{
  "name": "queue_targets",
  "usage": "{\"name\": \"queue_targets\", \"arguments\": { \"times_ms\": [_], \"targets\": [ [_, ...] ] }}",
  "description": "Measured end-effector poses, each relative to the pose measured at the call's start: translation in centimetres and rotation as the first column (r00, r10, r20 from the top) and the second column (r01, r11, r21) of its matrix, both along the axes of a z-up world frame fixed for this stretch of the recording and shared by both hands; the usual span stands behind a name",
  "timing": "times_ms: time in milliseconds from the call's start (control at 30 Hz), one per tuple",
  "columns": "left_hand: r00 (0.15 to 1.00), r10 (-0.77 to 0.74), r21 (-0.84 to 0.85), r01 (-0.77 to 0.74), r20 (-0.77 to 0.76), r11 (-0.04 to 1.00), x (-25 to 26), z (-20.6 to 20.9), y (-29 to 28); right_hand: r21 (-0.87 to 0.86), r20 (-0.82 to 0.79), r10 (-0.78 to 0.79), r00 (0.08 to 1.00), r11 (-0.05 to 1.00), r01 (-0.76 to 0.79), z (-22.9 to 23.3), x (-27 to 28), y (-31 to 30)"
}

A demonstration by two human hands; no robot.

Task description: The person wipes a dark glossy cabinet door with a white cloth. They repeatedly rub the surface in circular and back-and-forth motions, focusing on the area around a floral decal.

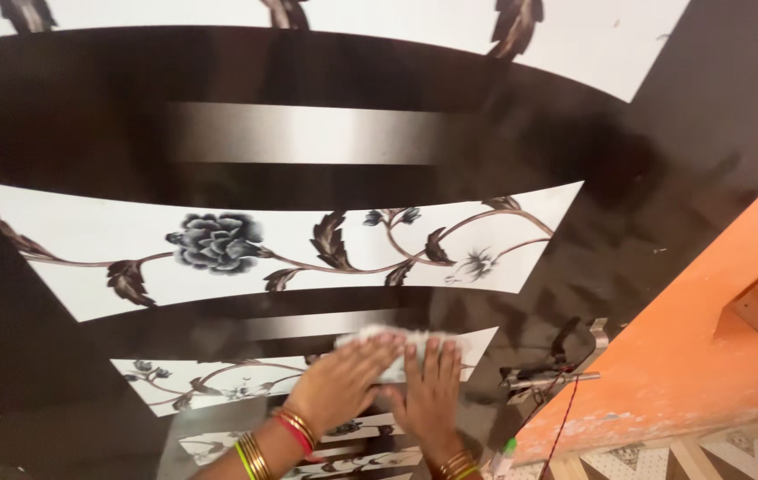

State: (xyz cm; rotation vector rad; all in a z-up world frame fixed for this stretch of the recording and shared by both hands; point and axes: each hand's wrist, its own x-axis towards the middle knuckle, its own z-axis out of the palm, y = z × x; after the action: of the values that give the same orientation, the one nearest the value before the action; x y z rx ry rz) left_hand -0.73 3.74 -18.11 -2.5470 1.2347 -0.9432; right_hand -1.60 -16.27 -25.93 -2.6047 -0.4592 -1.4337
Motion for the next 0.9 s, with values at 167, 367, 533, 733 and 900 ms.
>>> {"name": "queue_targets", "arguments": {
  "times_ms": [167, 367, 533, 733, 900],
  "targets": [
    [0.999, -0.048, -0.001, 0.048, -0.01, 0.999, -1.1, -5.0, 2.3, 0.052, -0.129, 0.053, 0.99, 0.998, -0.047, -4.6, -2.4, 2.0],
    [0.974, 0.015, -0.002, -0.015, 0.227, 1.0, 0.7, 4.8, 1.6, 0.031, 0.148, -0.085, 0.985, 0.996, 0.081, 5.9, 1.6, 3.5],
    [0.966, 0.033, -0.164, 0.009, 0.256, 0.986, 0.4, 19.1, 2.2, 0.083, 0.173, -0.011, 0.985, 0.997, -0.003, 21.6, 1.3, 4.2],
    [0.938, -0.028, -0.279, 0.131, 0.345, 0.951, -1.0, 28.6, 5.5, 0.077, 0.212, 0.035, 0.977, 0.996, -0.053, 32.3, 0.3, 7.6],
    [0.976, -0.003, -0.261, 0.061, 0.217, 0.963, -1.0, 24.4, 8.0, 0.072, 0.178, 0.04, 0.983, 0.996, -0.053, 27.2, 0.7, 9.9]
  ]
}}
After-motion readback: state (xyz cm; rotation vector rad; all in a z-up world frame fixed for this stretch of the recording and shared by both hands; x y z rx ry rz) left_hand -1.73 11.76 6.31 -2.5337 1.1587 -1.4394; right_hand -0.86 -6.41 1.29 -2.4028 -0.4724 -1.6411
